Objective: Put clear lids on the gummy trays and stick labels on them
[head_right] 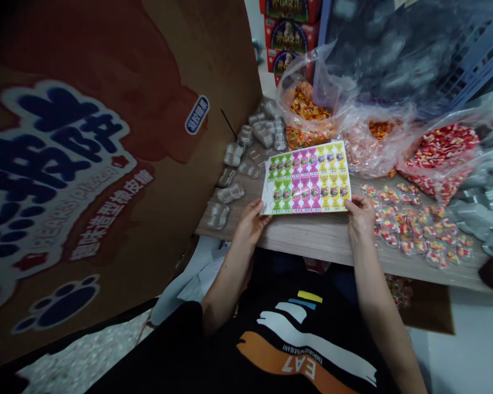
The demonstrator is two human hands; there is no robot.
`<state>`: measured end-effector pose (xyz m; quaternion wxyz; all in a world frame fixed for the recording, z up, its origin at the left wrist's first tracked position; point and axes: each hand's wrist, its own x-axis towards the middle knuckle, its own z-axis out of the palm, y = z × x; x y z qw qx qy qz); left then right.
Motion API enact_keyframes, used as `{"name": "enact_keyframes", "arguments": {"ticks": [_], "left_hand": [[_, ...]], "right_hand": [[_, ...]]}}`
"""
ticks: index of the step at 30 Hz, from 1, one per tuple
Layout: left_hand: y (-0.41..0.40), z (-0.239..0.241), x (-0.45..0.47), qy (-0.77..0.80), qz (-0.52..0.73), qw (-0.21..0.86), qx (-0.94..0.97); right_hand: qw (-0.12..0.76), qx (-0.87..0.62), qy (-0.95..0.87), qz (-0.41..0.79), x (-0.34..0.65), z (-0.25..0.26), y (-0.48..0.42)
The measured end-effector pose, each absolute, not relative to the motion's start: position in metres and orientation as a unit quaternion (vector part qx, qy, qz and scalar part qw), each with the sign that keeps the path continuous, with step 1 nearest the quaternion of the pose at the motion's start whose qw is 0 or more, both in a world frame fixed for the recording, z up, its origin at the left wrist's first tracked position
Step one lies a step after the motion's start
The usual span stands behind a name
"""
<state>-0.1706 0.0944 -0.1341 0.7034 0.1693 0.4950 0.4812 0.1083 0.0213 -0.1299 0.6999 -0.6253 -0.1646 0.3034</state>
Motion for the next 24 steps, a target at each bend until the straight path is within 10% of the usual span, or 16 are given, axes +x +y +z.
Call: {"name": "enact_keyframes", "arguments": {"ticks": [8, 17, 24], "left_hand": [[0.089, -0.106, -0.173, 0.466, 0.438, 0.763, 0.089], [0.072, -0.099, -0.167, 0.511, 0.435, 0.664, 0.33], [0.055, -0.083, -0.153, 0.49, 0.452, 0.589, 0.457]], "right_hand": [[0.701, -0.621, -0.167, 0.308, 0.09, -0.132, 0.021], [0.367, -0.764, -0.53, 0.033, 0.04, -0.092, 0.008], [0.357, -0.641, -0.668, 0.123, -0.028, -0.056, 0.02]]}}
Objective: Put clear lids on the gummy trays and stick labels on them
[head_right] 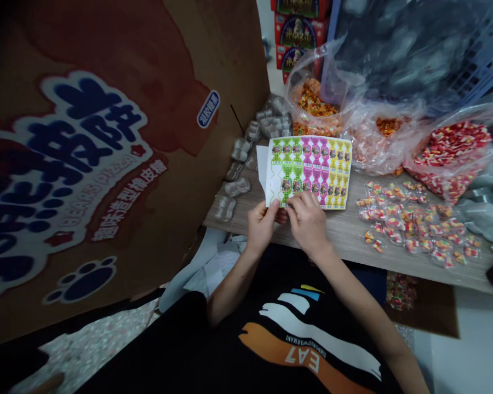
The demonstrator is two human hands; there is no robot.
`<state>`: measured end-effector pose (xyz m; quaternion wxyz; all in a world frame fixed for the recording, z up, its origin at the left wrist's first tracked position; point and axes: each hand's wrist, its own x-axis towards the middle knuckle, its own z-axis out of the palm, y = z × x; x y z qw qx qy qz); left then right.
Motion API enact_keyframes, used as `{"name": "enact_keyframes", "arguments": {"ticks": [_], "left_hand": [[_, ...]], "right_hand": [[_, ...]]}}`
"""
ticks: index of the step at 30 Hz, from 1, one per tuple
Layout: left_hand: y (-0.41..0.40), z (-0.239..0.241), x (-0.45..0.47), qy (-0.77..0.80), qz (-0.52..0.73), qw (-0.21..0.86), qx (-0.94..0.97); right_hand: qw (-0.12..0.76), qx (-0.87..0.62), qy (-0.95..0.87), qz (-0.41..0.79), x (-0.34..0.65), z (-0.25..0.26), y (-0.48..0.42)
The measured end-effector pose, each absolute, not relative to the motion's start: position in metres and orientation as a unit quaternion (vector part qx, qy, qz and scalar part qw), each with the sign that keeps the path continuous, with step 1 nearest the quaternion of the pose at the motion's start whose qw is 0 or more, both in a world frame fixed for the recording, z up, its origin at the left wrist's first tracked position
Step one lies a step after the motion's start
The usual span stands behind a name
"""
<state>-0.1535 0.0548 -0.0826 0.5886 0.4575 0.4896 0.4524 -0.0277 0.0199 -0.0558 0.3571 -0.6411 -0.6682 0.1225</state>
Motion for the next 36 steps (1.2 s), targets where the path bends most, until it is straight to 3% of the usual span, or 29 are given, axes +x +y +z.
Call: {"name": "enact_keyframes", "arguments": {"ticks": [10, 14, 20, 27, 32, 36], "left_hand": [[0.049, -0.079, -0.159, 0.485, 0.414, 0.402, 0.657], [0.046, -0.075, -0.156, 0.484, 0.416, 0.409, 0.653], [0.048, -0.076, -0.157, 0.481, 0.422, 0.453, 0.62], [0.052, -0.087, -0.155, 0.497, 0.427, 0.485, 0.579], [0.06, -0.106, -0.155, 0.522, 0.42, 0.519, 0.53], [0.077, -0.121, -0.16, 0.541, 0.426, 0.543, 0.48]], "right_hand": [[0.212, -0.642, -0.724, 0.137, -0.021, -0.041, 0.019], [0.16, -0.641, -0.742, 0.111, -0.018, -0.03, 0.02], [0.155, -0.622, -0.758, 0.118, -0.011, -0.025, 0.025], [0.114, -0.585, -0.803, -0.032, -0.003, -0.011, 0.044], [0.142, -0.559, -0.809, -0.114, 0.017, 0.011, 0.081], [0.284, -0.61, -0.726, -0.146, 0.05, 0.027, 0.092]]}}
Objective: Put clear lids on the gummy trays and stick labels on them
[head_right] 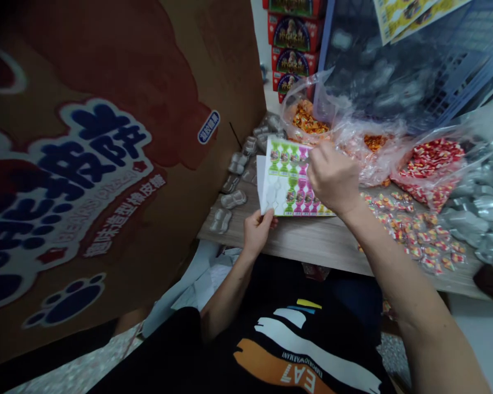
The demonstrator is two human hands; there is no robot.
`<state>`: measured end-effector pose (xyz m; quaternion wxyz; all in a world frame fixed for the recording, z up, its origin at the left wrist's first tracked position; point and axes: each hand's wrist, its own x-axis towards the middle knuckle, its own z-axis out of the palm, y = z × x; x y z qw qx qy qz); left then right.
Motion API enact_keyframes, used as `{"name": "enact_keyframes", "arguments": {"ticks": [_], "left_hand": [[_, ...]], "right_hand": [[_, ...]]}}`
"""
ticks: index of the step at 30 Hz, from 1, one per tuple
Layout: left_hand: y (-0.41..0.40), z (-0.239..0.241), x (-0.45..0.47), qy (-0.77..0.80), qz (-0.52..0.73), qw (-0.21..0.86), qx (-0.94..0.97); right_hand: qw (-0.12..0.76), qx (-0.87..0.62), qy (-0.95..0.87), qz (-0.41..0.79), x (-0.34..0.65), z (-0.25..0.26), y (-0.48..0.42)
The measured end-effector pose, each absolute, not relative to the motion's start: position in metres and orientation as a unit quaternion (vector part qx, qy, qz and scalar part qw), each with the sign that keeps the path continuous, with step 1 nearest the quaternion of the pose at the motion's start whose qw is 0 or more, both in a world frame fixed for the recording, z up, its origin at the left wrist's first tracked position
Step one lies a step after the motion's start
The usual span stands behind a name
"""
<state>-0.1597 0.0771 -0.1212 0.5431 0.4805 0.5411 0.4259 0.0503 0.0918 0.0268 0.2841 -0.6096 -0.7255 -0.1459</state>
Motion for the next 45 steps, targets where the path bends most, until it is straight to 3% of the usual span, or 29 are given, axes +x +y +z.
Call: {"name": "enact_keyframes", "arguments": {"ticks": [4, 11, 17, 19, 22, 25, 31, 40, 45], "left_hand": [[0.101, -0.139, -0.17, 0.586, 0.427, 0.548, 0.417], [0.108, -0.152, -0.181, 0.615, 0.428, 0.559, 0.356], [0.053, -0.123, -0.174, 0.628, 0.479, 0.376, 0.484], [0.038, -0.107, -0.158, 0.591, 0.474, 0.418, 0.501], [0.03, -0.088, -0.124, 0.476, 0.384, 0.622, 0.489], [0.035, -0.082, -0.098, 0.426, 0.318, 0.719, 0.447], [0.034, -0.096, -0.087, 0.45, 0.319, 0.712, 0.434], [0.002, -0.108, -0.056, 0.384, 0.237, 0.73, 0.513], [-0.003, -0.119, -0.039, 0.382, 0.175, 0.706, 0.571]], "right_hand": [[0.416, -0.673, -0.582, -0.188, 0.078, 0.02, 0.06], [0.44, -0.73, -0.503, -0.14, 0.087, -0.043, -0.021], [0.444, -0.736, -0.483, -0.165, 0.096, -0.058, -0.045], [0.438, -0.715, -0.521, -0.163, 0.089, -0.061, -0.046], [0.405, -0.676, -0.6, -0.137, 0.072, -0.071, -0.05], [0.345, -0.648, -0.669, -0.114, 0.059, -0.088, -0.061], [0.32, -0.624, -0.708, -0.085, 0.057, -0.108, -0.096], [0.526, -0.722, -0.363, 0.266, 0.055, -0.105, -0.109], [0.553, -0.747, -0.28, 0.241, 0.088, -0.121, -0.134]]}}
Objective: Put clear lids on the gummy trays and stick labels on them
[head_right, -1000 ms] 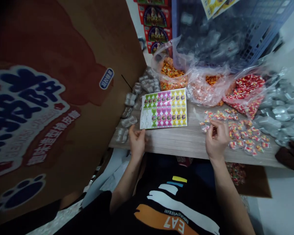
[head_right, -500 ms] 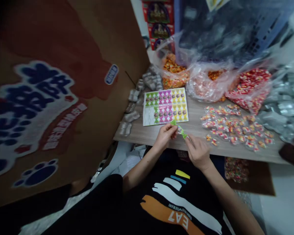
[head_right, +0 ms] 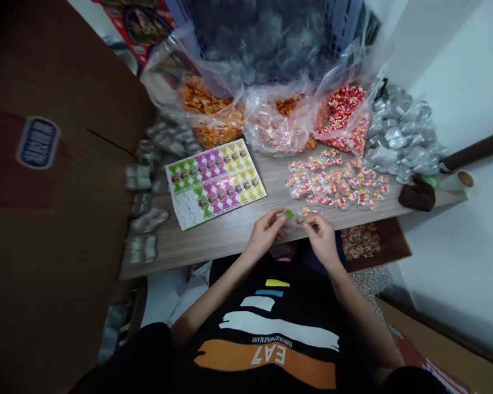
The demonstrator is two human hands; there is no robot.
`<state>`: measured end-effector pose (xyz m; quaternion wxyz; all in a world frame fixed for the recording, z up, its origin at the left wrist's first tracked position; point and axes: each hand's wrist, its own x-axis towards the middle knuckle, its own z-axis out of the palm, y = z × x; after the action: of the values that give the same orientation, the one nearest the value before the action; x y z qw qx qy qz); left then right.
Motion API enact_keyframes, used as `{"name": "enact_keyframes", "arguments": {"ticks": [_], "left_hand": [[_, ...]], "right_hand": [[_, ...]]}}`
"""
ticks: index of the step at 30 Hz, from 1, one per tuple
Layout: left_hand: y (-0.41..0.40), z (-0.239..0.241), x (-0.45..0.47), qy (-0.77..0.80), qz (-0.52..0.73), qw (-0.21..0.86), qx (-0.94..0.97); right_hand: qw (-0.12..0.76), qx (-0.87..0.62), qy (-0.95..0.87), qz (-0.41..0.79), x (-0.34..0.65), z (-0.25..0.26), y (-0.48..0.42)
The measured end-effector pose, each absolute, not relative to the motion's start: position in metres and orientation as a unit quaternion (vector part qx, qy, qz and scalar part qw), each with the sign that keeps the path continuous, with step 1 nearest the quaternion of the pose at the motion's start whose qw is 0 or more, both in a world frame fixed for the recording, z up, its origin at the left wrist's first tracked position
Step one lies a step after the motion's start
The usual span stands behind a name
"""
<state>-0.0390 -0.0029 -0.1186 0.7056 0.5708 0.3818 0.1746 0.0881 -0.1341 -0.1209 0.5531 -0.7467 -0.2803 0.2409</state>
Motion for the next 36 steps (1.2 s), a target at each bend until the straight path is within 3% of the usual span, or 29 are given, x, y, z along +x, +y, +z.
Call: {"name": "enact_keyframes", "arguments": {"ticks": [3, 9, 17, 25, 30, 36], "left_hand": [[-0.005, -0.128, -0.027, 0.408, 0.149, 0.708, 0.556], [-0.022, -0.143, -0.003, 0.414, 0.083, 0.727, 0.542], [-0.024, -0.138, -0.003, 0.383, 0.163, 0.515, 0.749], [-0.021, -0.128, 0.003, 0.439, 0.076, 0.385, 0.808], [-0.018, -0.13, 0.002, 0.453, 0.109, 0.441, 0.767], [-0.014, -0.131, -0.011, 0.427, 0.232, 0.637, 0.598]], "right_hand": [[0.579, -0.761, -0.215, 0.2, 0.114, -0.131, -0.15], [0.597, -0.737, -0.176, 0.262, 0.115, -0.146, -0.152], [0.633, -0.7, -0.143, 0.298, 0.087, -0.146, -0.143], [0.653, -0.684, -0.095, 0.309, 0.083, -0.145, -0.13], [0.657, -0.671, -0.084, 0.334, 0.081, -0.139, -0.13], [0.635, -0.667, -0.133, 0.367, 0.084, -0.116, -0.136]]}}
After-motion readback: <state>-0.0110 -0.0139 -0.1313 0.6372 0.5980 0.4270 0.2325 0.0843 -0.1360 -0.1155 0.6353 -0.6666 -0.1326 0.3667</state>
